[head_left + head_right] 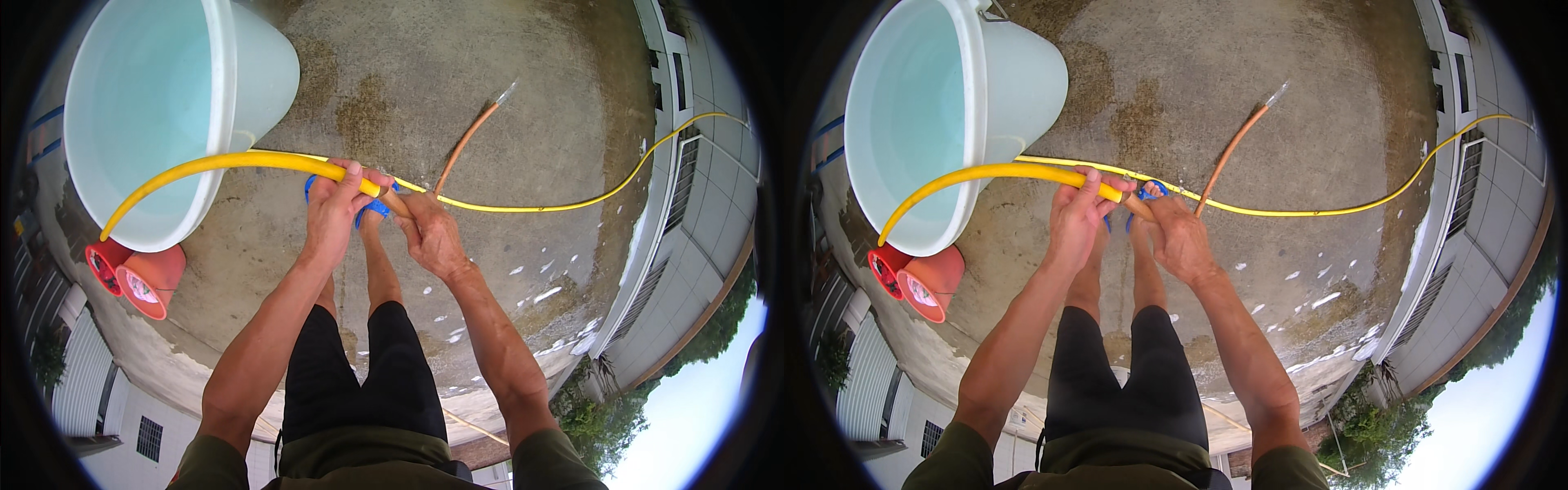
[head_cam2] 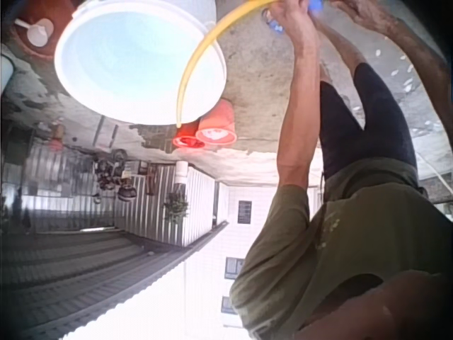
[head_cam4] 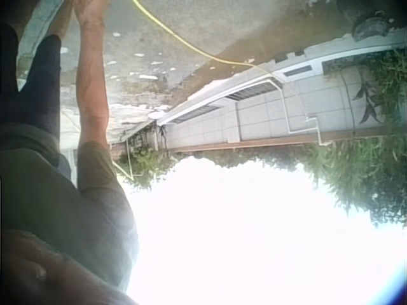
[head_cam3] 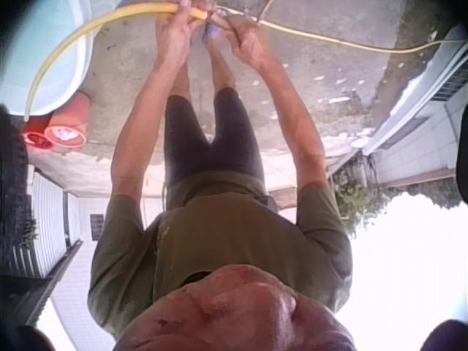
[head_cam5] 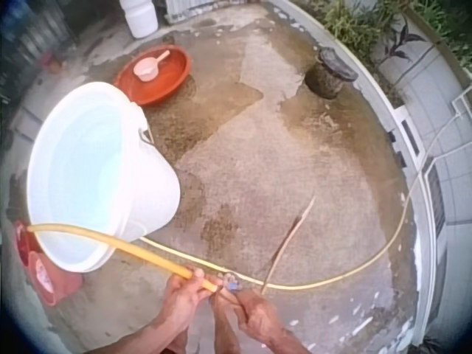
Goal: The person fills a bucket with water using a hose, then retrieves pliers from a storage area and uses them to cut a section of the hose. The person then connects the hose to a yellow pipe and places it into the bucket.
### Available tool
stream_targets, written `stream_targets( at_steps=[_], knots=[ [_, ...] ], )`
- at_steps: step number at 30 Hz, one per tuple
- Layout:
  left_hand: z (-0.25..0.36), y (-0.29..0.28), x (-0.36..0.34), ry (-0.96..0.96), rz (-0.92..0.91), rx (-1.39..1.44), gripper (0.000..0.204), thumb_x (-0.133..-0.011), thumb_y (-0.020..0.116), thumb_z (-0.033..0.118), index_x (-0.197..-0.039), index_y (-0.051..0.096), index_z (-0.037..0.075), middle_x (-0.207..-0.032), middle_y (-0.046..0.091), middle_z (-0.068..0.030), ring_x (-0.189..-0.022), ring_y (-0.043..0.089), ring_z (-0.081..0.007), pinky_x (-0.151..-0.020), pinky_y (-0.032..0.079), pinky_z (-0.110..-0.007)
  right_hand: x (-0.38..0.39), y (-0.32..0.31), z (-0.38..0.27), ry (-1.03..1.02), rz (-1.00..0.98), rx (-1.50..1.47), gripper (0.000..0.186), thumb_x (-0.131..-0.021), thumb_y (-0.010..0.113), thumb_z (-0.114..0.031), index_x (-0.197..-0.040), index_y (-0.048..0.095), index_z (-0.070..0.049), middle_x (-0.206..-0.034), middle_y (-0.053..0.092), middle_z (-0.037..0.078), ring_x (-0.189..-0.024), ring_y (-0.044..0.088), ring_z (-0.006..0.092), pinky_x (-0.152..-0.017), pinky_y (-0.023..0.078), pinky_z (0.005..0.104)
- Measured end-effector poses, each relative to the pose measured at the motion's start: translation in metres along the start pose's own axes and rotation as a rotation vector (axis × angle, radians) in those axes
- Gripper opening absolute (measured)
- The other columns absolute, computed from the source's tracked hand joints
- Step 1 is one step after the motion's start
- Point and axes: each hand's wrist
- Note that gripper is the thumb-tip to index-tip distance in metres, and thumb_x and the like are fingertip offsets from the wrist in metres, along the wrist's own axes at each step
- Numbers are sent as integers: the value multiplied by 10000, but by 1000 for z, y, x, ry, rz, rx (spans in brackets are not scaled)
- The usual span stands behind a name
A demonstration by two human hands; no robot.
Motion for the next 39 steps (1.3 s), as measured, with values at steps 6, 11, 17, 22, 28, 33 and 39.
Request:
stream_targets(
  at_steps=[6, 11, 17, 22, 28, 33, 39],
  knots=[
    [14, 3, -6, -64, 33, -1, 146, -1141, 542, 234, -1166, 555, 91, -1219, 748, -174, -1254, 685, -299, -1081, 533, -439, -9, 2, 0, 9, -13, -25, 249, -965, 694, -73, -1199, 650, 0, -1056, 669, 222, -1001, 639, 447, -854, 514, 513],
    [21, 0, -11, 22, -43, -39, 153, -1098, 627, 181, -1195, 537, 103, -1245, 738, -144, -1192, 686, -225, -990, 551, -379, -25, -11, -20, 153, -120, -29, 312, -973, 684, -177, -1226, 649, 2, -1009, 716, 241, -976, 695, 436, -804, 532, 520],
    [22, 3, -13, -27, -41, 44, 168, -1089, 635, 136, -1206, 515, 119, -1247, 731, -145, -1206, 681, -251, -991, 556, -411, -40, -18, -15, 204, -171, -48, 246, -990, 704, -243, -1061, 682, -8, -756, 676, 198, -708, 680, 395, -663, 512, 468],
    [12, 13, -14, -41, 55, 175, 130, -1104, 610, 138, -1183, 510, 112, -1115, 713, -112, -1146, 684, -262, -959, 559, -427, -38, -9, -12, 350, -263, -481, 263, -967, 686, -194, -1141, 685, 4, -822, 689, 217, -733, 669, 365, -696, 532, 440],
    [-6, 31, -29, 22, 211, 335, 160, -1100, 626, 178, -1175, 507, 103, -839, 553, -19, -839, 611, -196, -836, 553, -400, -29, 11, -13, 222, -174, -238, 312, -961, 668, -154, -1228, 654, 6, -815, 691, 127, -756, 663, 266, -724, 539, 430],
    [10, 37, -48, -204, 194, 341, 203, -1071, 684, 272, -1152, 587, 112, -842, 599, -5, -800, 616, -163, -757, 491, -359, -25, 23, -26, 331, 47, -683, 176, -994, 659, -156, -1045, 669, 12, -764, 616, 4, -687, 571, 132, -622, 478, 347],
    [31, 21, -50, -225, 108, 64, 341, -1041, 694, 437, -1159, 693, 117, -1126, 760, -52, -1056, 655, -173, -944, 474, -385, -78, 3, -23, 408, 164, -735, 244, -1004, 708, -214, -885, 684, -2, -733, 621, 11, -655, 544, 82, -576, 442, 297]
  ],
)
Point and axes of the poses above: each hand's wrist, its own x-axis away from the middle knuckle, its own y-axis out of the palm, z = x × y
